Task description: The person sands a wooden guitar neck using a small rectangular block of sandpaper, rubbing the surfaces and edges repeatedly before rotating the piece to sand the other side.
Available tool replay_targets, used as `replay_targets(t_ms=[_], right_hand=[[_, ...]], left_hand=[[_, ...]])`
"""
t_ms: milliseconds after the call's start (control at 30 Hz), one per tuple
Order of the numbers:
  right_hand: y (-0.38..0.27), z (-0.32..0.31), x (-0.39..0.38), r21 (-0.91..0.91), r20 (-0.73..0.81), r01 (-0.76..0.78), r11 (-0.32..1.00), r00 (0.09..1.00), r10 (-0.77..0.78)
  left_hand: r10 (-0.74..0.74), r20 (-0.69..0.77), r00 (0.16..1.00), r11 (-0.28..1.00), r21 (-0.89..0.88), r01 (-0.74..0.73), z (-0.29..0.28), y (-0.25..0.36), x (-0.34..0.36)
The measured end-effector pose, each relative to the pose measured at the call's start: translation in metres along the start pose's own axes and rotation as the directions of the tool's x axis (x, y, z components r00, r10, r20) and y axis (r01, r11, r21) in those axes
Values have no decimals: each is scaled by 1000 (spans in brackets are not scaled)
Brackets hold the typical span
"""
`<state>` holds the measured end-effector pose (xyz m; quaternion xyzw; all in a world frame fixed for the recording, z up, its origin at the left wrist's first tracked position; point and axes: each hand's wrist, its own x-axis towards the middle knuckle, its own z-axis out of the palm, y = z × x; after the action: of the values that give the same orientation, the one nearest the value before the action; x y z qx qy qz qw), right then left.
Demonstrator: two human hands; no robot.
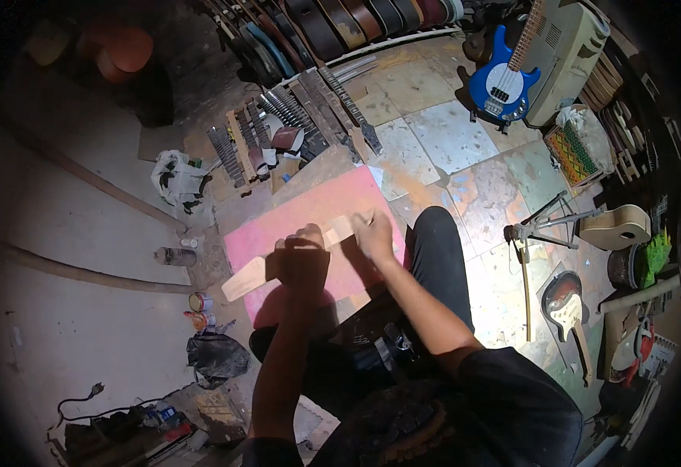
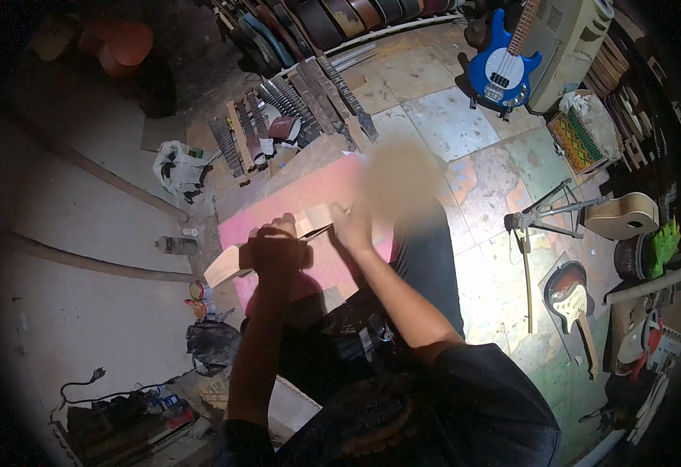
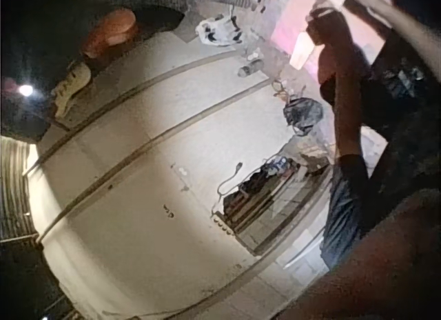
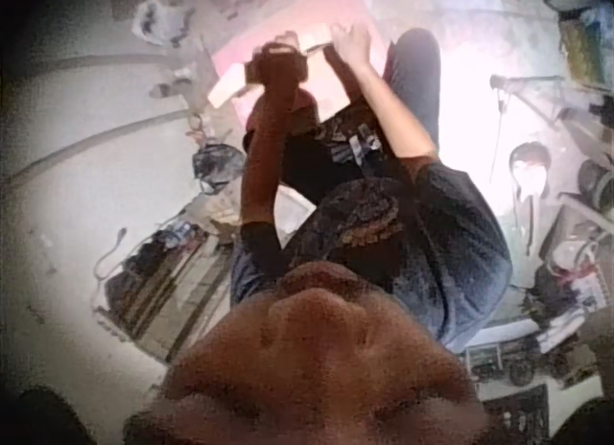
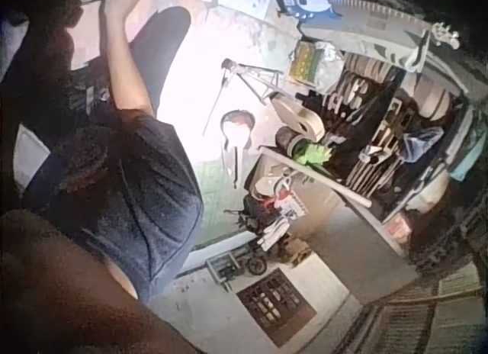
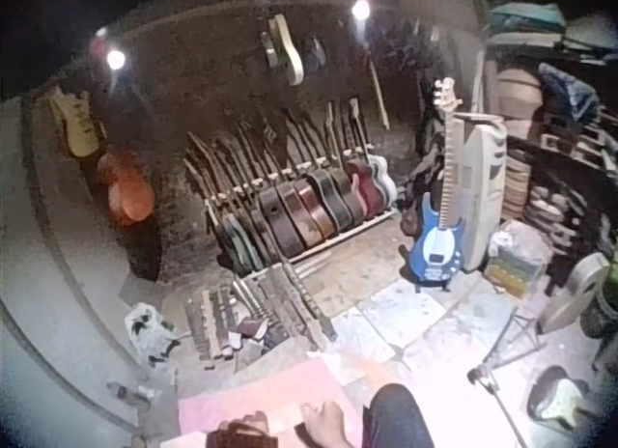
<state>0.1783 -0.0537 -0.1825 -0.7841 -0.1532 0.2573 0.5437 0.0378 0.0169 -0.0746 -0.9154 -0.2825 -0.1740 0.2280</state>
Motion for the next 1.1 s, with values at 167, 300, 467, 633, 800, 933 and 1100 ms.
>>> replay_targets(t_ms=[167, 300, 467, 633, 800, 933, 1100], right_hand=[[16, 12, -10, -83, -186, 253, 964, 946, -264], [7, -1, 13, 110, -80, 0, 994, 997, 8], [6, 8, -29, 167, -133, 175, 970, 979, -154], [10, -20, 21, 211, -75, 61, 976, 996, -46], [-28, -34, -55, 418, 106, 406, 813, 867, -487], [-16, -33, -68, 111, 333, 543, 832, 769, -546], [-8, -54, -29, -175, 279, 338, 925, 918, -283]], left_hand=[[32, 25, 999, 992, -125, -28, 0, 3, 8], [-7, 61, 998, 1000, -24, 8, -8, 5, 1], [41, 96, 995, 991, -127, -29, -9, 2, 9], [40, 53, 998, 987, -158, -31, -26, 1, 16], [4, 118, 993, 988, -154, 14, -20, 2, 10], [9, 376, 927, 966, -243, 90, -28, -3, 20], [-37, 384, 922, 992, -94, 79, -26, 4, 18]])
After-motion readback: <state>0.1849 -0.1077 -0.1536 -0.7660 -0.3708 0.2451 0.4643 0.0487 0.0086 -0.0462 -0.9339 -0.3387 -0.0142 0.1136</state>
